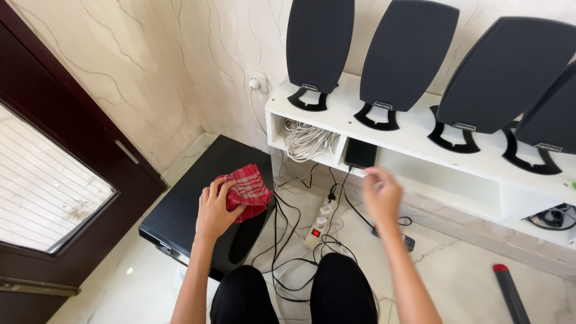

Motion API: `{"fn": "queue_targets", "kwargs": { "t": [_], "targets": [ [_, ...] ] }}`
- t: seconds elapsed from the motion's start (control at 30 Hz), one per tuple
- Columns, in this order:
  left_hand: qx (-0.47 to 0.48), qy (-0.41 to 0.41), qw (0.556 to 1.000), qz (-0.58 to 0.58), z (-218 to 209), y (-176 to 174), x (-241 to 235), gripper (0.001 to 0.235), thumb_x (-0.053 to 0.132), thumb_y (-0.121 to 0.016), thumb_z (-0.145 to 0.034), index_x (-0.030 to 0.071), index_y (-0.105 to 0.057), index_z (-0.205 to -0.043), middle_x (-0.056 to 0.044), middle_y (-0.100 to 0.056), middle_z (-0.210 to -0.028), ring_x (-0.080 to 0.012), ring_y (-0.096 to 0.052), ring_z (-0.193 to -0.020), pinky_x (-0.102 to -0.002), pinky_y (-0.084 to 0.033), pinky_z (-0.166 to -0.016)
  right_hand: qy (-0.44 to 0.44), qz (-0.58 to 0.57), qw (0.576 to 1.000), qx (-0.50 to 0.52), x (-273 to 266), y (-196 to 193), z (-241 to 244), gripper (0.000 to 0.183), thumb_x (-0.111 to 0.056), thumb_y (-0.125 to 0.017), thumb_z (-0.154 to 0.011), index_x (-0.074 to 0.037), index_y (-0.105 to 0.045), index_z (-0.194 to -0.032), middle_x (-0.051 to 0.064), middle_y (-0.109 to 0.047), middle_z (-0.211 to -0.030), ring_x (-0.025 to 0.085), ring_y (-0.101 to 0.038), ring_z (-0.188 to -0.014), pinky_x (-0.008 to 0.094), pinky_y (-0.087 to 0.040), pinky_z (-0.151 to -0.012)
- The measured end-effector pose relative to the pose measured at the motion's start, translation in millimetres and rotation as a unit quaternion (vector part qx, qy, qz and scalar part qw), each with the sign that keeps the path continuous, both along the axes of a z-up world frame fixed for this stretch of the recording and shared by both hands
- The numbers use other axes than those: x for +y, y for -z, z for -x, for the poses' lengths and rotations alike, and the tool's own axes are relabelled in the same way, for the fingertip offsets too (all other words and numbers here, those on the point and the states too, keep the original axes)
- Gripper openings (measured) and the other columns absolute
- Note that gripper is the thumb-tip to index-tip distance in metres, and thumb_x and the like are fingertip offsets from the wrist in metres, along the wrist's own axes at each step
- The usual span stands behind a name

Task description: Wiping down a subwoofer and several satellite speakers with a cloth and cleaning spray.

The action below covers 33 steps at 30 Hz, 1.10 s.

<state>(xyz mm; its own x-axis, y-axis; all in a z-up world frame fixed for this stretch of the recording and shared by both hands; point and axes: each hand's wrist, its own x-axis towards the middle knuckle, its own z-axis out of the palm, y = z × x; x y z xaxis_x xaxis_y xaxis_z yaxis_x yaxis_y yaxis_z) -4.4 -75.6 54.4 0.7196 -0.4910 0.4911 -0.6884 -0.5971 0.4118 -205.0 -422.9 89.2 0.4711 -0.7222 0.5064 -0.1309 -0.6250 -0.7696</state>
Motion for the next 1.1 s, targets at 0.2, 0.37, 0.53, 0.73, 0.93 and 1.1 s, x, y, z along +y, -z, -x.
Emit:
{"fn": "queue_targets", "kwargs": {
  "t": [0.2, 0.37, 0.53, 0.73, 0.93, 1.1],
  "targets": [
    [0.024, -0.011, 0.999, -0.038, -2, -4, -1, 0.072, 0.034, -0.084, -0.068, 0.02, -0.058, -0.134, -0.006, -0.049, -0.14, -0.0335, -0.047, -0.126, -0.048, -0.036, -0.11, 0.053, 0.142, 0.966, 0.211, -112, 9, -86, 0.053, -0.049, -0.071, -0.093, -0.009, -0.069, -0.127, 0.021, -0.067, -0.127, 0.042, -0.061, -0.115, 0.052, -0.049, -0.094],
    [0.024, -0.018, 0.999, -0.045, 2, -9, 0, 0.072, 0.034, -0.083, -0.067, 0.019, -0.057, -0.133, -0.006, -0.049, -0.14, -0.0338, -0.047, -0.125, -0.047, -0.036, -0.11, 0.019, 0.057, 0.948, 0.312, -119, 0, -126, 0.064, -0.059, -0.069, -0.084, -0.019, -0.067, -0.134, 0.012, -0.066, -0.136, 0.034, -0.059, -0.126, 0.051, -0.046, -0.103],
    [0.023, -0.019, 0.999, -0.041, 1, -9, -2, 0.072, 0.035, -0.082, -0.068, 0.017, -0.057, -0.134, -0.007, -0.048, -0.139, -0.0345, -0.047, -0.124, -0.048, -0.036, -0.11, 0.075, 0.013, 0.945, 0.319, -109, 2, -133, 0.066, -0.053, -0.073, -0.079, -0.019, -0.064, -0.135, 0.011, -0.062, -0.137, 0.034, -0.054, -0.128, 0.055, -0.042, -0.103],
    [0.009, -0.023, 0.998, -0.056, 3, -5, -3, 0.073, 0.035, -0.082, -0.069, 0.016, -0.056, -0.135, -0.007, -0.048, -0.14, -0.0347, -0.048, -0.123, -0.047, -0.038, -0.11, 0.1, 0.152, 0.958, 0.223, -143, 61, -163, 0.045, -0.027, -0.071, -0.089, -0.011, -0.069, -0.13, 0.018, -0.067, -0.132, 0.039, -0.058, -0.126, 0.052, -0.044, -0.109],
    [0.015, -0.017, 0.999, -0.048, 2, -7, 2, 0.073, 0.036, -0.082, -0.07, 0.016, -0.056, -0.135, -0.007, -0.048, -0.14, -0.0347, -0.049, -0.122, -0.047, -0.039, -0.108, -0.005, 0.106, 0.975, 0.195, -193, 88, -161, 0.035, -0.025, -0.06, -0.102, -0.009, -0.069, -0.132, 0.02, -0.067, -0.136, 0.039, -0.06, -0.128, 0.046, -0.045, -0.111],
    [0.011, -0.012, 0.998, -0.056, -1, -3, 3, 0.074, 0.036, -0.081, -0.07, 0.016, -0.054, -0.136, -0.008, -0.048, -0.14, -0.0353, -0.048, -0.122, -0.048, -0.038, -0.109, -0.07, -0.239, 0.968, -0.015, -216, 89, -137, 0.048, -0.035, -0.066, -0.102, -0.004, -0.054, -0.137, 0.012, -0.057, -0.135, 0.024, -0.056, -0.119, 0.04, -0.046, -0.101]
  ]
}}
